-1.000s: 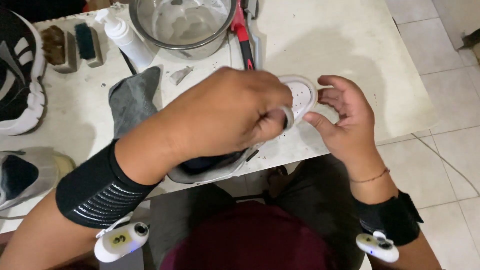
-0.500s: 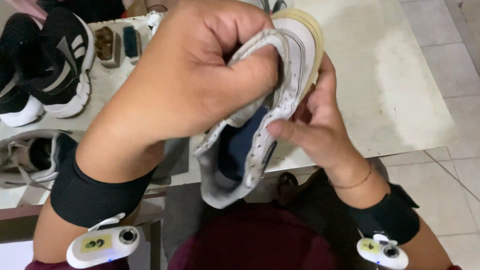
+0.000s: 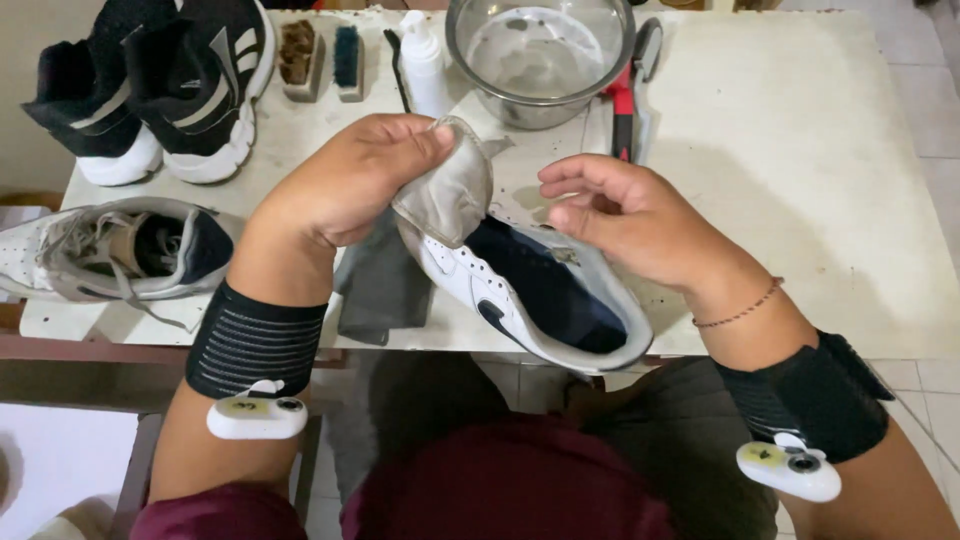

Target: The person cleans a white Nike sneaker by brushing the collar and tongue with a small brush and wiping with a gray cloth. The person handles the shoe, brush, and cloth throughout the clip.

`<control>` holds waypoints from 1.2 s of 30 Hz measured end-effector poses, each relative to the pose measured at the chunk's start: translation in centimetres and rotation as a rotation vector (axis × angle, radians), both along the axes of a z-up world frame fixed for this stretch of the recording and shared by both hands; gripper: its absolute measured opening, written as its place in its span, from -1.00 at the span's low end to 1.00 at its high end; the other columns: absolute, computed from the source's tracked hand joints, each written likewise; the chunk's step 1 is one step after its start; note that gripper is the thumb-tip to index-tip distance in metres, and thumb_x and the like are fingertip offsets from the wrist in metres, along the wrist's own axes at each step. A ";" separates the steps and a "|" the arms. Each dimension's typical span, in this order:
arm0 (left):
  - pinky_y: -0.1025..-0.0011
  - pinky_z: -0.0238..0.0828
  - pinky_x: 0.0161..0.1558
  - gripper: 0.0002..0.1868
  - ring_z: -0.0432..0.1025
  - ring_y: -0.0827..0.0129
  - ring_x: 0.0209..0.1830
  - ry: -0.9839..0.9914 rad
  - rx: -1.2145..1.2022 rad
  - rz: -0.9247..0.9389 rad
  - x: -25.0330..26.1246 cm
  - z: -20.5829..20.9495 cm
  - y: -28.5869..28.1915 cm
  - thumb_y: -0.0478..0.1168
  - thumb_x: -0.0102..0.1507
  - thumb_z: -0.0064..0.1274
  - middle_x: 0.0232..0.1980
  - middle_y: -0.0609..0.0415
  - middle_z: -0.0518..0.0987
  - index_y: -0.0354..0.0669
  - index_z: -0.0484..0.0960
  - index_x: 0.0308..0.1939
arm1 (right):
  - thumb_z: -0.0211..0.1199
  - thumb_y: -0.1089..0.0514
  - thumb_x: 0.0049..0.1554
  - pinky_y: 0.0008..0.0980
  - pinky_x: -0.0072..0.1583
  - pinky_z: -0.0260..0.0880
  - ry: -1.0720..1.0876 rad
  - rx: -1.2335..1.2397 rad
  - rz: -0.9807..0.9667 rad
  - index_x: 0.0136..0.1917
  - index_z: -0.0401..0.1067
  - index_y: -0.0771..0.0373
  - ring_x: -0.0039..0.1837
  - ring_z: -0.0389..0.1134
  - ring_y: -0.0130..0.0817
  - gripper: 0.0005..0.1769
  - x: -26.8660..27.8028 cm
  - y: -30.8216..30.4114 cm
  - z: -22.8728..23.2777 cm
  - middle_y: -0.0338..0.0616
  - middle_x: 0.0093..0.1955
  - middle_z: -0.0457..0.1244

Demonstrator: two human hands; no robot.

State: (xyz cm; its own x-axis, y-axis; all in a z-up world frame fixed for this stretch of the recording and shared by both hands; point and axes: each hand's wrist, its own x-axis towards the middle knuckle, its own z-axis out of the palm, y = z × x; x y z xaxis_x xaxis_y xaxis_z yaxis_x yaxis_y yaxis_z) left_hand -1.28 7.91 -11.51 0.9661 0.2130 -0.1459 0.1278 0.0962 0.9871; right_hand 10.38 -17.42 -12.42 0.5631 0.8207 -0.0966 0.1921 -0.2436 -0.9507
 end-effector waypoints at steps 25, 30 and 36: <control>0.04 0.47 0.21 -0.46 0.40 0.24 0.12 -0.264 0.069 0.211 -0.7 -4.7 -5.3 -0.05 0.42 -0.13 0.16 -0.24 0.58 -0.46 0.43 0.31 | 0.35 0.15 0.10 -0.53 -0.06 0.42 -0.255 -0.078 -0.070 -0.12 0.52 0.09 -0.22 0.40 -0.56 -0.95 1.0 4.8 0.5 -0.35 -0.30 0.45; -0.14 0.49 0.05 -0.08 0.53 -0.19 0.09 0.237 0.094 0.310 0.1 -3.2 -4.0 0.38 0.29 -0.20 0.09 -0.59 0.54 -0.46 0.45 0.32 | 0.31 0.31 0.18 -0.60 -0.10 0.52 -0.250 0.084 -0.548 0.01 0.49 0.19 -0.18 0.44 -0.51 -0.88 9.5 -0.2 -2.4 -0.17 -0.14 0.41; -0.23 0.54 -0.16 -0.09 0.54 -0.13 -0.13 0.192 -0.063 0.321 0.9 -3.9 -4.9 0.33 0.28 -0.14 -0.09 -0.63 0.54 -0.61 0.48 0.20 | 0.38 0.07 0.07 -0.32 -0.03 0.48 -0.412 -0.453 -0.573 0.17 0.53 0.03 -0.02 0.47 -0.28 -0.64 14.3 -1.2 -8.5 -0.16 0.03 0.42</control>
